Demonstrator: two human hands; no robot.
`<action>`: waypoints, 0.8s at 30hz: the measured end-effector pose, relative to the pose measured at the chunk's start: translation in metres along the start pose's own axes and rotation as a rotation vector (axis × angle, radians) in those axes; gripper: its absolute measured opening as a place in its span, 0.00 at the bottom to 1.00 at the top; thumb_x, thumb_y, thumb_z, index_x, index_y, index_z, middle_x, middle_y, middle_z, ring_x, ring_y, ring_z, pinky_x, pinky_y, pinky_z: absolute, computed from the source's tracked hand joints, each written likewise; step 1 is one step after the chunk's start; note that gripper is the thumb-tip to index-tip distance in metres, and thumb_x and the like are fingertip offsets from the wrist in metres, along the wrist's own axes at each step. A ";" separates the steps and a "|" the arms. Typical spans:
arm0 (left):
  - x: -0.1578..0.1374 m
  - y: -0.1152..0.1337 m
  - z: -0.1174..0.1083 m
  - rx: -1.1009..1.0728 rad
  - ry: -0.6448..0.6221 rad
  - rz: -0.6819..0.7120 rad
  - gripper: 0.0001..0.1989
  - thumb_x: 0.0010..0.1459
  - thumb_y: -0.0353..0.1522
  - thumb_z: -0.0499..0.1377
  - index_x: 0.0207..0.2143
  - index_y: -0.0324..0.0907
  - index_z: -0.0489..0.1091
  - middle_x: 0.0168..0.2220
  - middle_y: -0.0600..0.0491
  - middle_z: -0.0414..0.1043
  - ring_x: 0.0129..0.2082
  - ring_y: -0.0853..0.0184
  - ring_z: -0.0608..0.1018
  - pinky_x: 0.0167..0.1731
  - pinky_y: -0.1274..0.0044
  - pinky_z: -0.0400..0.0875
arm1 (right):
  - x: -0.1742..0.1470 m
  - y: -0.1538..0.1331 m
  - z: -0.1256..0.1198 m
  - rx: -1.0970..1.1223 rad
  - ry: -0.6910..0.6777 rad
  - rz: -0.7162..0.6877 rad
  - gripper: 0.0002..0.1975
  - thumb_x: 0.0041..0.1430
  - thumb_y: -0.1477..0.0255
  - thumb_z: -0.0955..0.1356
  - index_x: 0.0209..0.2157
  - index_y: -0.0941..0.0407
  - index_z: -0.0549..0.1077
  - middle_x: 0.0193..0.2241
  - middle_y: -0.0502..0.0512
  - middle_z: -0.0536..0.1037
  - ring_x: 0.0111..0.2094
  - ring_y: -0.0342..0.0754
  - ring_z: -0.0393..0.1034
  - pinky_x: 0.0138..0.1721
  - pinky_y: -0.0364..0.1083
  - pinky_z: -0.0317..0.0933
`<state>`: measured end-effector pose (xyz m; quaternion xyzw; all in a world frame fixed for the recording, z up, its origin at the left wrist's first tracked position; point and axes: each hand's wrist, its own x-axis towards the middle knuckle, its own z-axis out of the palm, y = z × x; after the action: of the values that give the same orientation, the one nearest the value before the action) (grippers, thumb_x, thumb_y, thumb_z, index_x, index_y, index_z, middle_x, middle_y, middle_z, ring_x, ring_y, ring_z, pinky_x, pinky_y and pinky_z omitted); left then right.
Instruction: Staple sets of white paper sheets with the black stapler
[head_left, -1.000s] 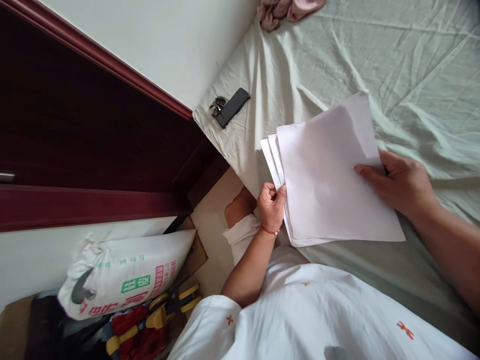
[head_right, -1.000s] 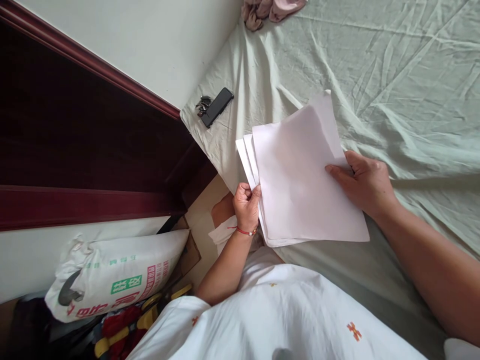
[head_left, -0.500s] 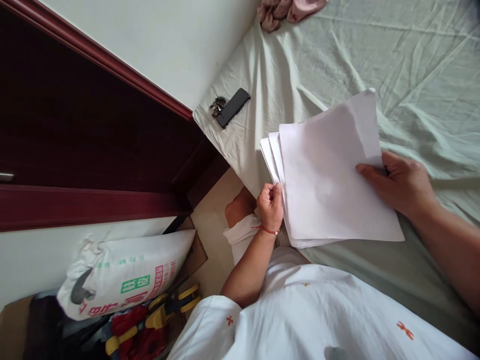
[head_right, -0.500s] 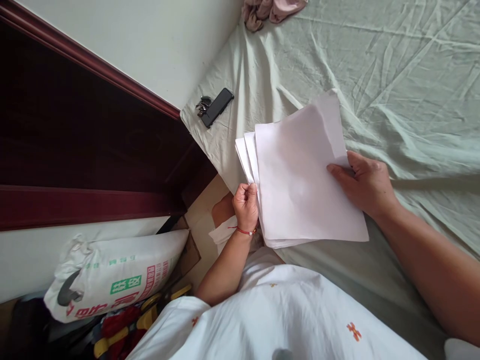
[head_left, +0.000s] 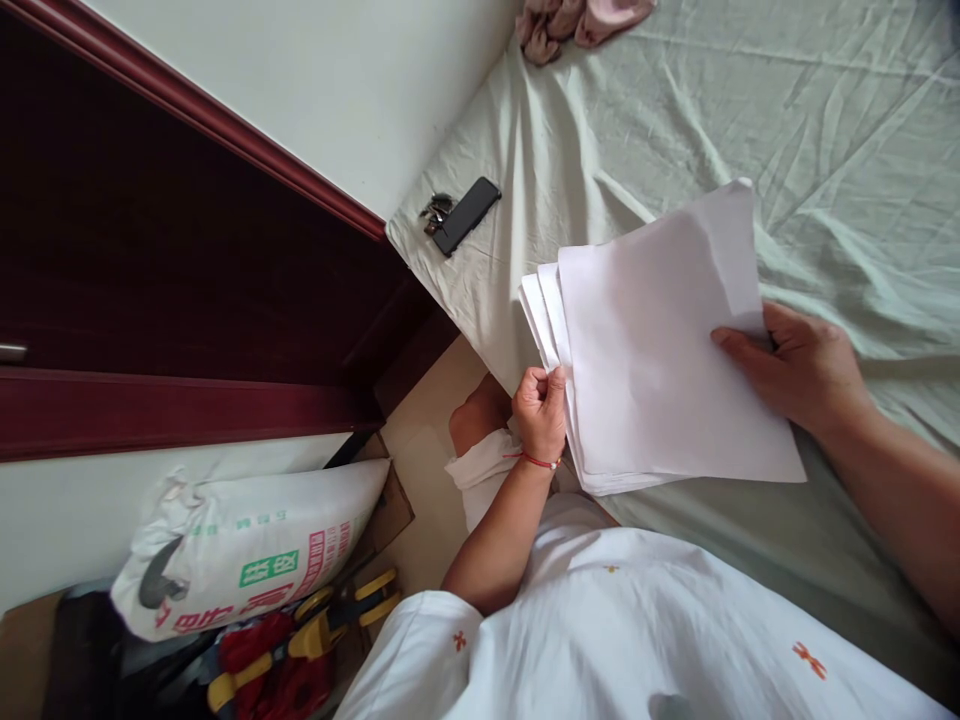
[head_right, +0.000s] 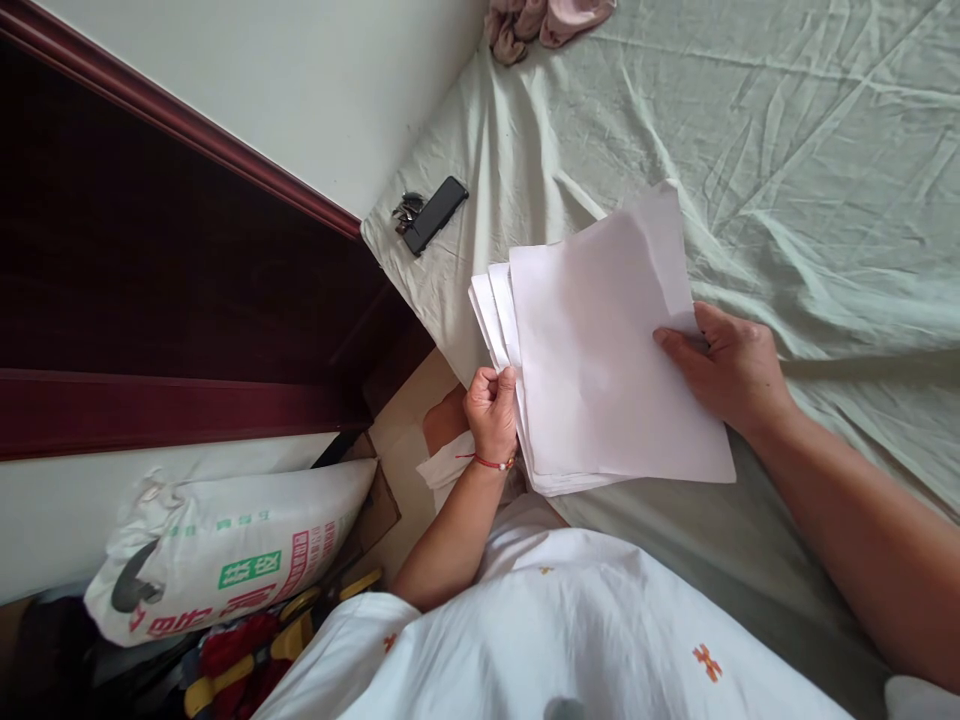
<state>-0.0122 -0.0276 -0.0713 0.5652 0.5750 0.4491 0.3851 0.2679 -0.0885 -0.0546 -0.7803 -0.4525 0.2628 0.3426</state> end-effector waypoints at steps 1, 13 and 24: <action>0.000 0.000 0.000 -0.017 0.004 -0.006 0.26 0.57 0.55 0.65 0.27 0.43 0.64 0.20 0.62 0.58 0.22 0.74 0.61 0.25 0.80 0.57 | 0.000 0.001 0.000 0.005 -0.003 0.009 0.15 0.55 0.54 0.68 0.29 0.53 0.73 0.20 0.47 0.68 0.23 0.43 0.59 0.24 0.46 0.53; 0.003 -0.007 0.001 -0.130 0.028 0.079 0.21 0.60 0.50 0.65 0.43 0.45 0.66 0.24 0.61 0.63 0.24 0.73 0.67 0.29 0.80 0.65 | -0.001 0.001 -0.001 0.034 -0.007 0.015 0.14 0.56 0.56 0.69 0.30 0.53 0.74 0.21 0.47 0.70 0.24 0.43 0.61 0.25 0.45 0.54; 0.001 -0.003 0.001 -0.036 -0.008 0.052 0.18 0.66 0.47 0.60 0.40 0.43 0.78 0.38 0.51 0.81 0.39 0.66 0.80 0.43 0.75 0.74 | -0.001 0.000 0.000 0.065 -0.003 0.007 0.14 0.56 0.56 0.69 0.29 0.53 0.74 0.21 0.47 0.68 0.23 0.43 0.59 0.25 0.45 0.53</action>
<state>-0.0121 -0.0266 -0.0747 0.5749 0.5503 0.4668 0.3856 0.2676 -0.0900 -0.0544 -0.7699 -0.4415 0.2798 0.3661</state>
